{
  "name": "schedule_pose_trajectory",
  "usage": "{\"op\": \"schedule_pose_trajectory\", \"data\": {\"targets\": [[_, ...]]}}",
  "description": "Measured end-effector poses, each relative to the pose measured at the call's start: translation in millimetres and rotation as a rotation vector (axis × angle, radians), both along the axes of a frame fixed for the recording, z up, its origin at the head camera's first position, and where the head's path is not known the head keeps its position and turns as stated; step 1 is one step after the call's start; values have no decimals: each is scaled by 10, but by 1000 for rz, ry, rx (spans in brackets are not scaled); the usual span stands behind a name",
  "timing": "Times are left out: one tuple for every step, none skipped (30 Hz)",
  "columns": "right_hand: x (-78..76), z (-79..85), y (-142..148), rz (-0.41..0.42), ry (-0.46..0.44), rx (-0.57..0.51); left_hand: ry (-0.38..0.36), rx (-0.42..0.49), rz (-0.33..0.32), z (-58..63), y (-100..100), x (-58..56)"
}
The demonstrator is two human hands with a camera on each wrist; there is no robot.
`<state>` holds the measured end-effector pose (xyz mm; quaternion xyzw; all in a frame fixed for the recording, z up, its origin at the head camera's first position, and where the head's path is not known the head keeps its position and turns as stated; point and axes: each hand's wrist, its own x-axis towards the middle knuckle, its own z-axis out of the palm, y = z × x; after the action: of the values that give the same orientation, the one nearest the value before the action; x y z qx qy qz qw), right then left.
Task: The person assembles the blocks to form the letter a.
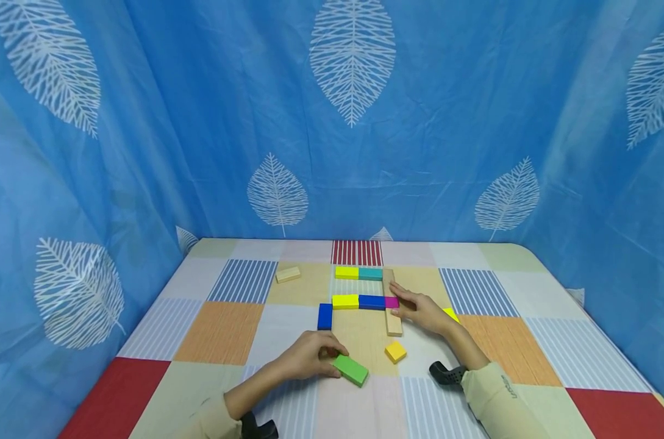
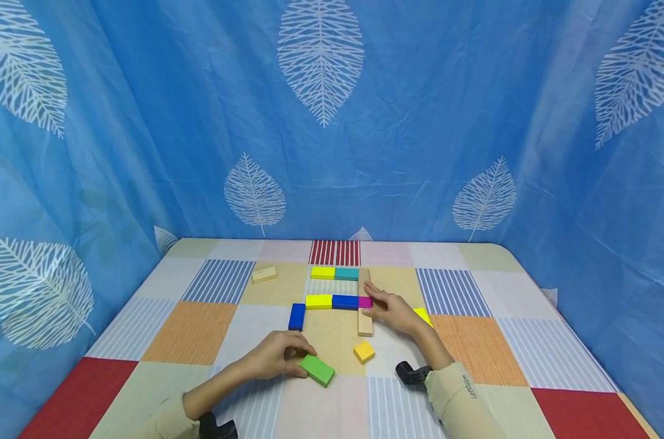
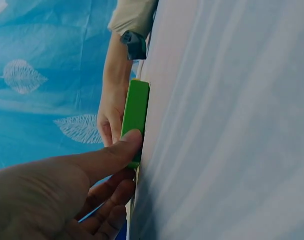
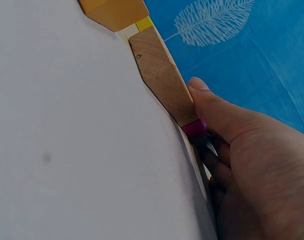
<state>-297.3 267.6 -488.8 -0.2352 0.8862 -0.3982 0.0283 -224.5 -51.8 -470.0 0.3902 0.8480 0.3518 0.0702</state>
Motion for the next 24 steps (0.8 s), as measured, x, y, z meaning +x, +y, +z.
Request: {"op": "schedule_pose_trajectory", "data": {"targets": [[0, -4, 1, 0, 0, 0, 8, 6, 14, -6, -8, 0], [0, -7, 2, 0, 1, -1, 20, 13, 30, -17, -18, -3], [-1, -10, 3, 0, 2, -1, 30, 16, 50, -27, -27, -4], [-3, -13, 4, 1, 3, -2, 43, 19, 71, -33, -36, -5], [-4, -15, 5, 1, 4, -3, 56, 19, 94, -38, -45, -7], [-6, -16, 6, 1, 4, -4, 71, 15, 116, -43, -52, -10], [-8, -17, 8, 0, 3, -2, 89, 5, 137, -43, -57, -15], [-11, -17, 7, 2, 4, 0, 107, -6, 157, -40, -60, -19], [-12, -14, 6, 1, 5, 1, 125, -19, 175, -34, -62, -22], [-14, -10, 1, 2, 5, 1, 143, -29, 191, -33, -67, -27], [-15, -7, -2, 2, 6, 1, 159, -38, 205, -32, -70, -32], [-14, -3, -4, 2, 4, 2, 174, -44, 215, -32, -71, -36], [-14, 1, -6, 0, 3, 2, 185, -49, 225, -35, -72, -41], [-12, 4, -9, -1, 2, 3, 193, -52, 232, -40, -73, -46], [-8, 6, -9, -4, -1, 3, 200, -51, 235, -45, -74, -49], [-6, 6, -9, -5, -2, 5, 202, -48, 239, -50, -74, -52], [-2, 6, -9, -6, -4, 7, 205, -46, 241, -53, -75, -52], [1, 5, -11, -7, -6, 9, 208, -44, 244, -57, -76, -54], [2, 6, -11, -7, -6, 11, 212, -41, 249, -59, -75, -56], [2, 5, -9, -8, -7, 13, 214, -40, 254, -61, -75, -59], [2, 4, -8, -8, -7, 14, 216, -37, 258, -64, -75, -61], [2, 3, -7, -7, -6, 15, 218, -36, 264, -66, -76, -63], [1, 2, -7, -6, -6, 15, 219, -35, 269, -68, -77, -65], [-1, 1, -6, -5, -5, 15, 221, -33, 273, -69, -78, -67]]}}
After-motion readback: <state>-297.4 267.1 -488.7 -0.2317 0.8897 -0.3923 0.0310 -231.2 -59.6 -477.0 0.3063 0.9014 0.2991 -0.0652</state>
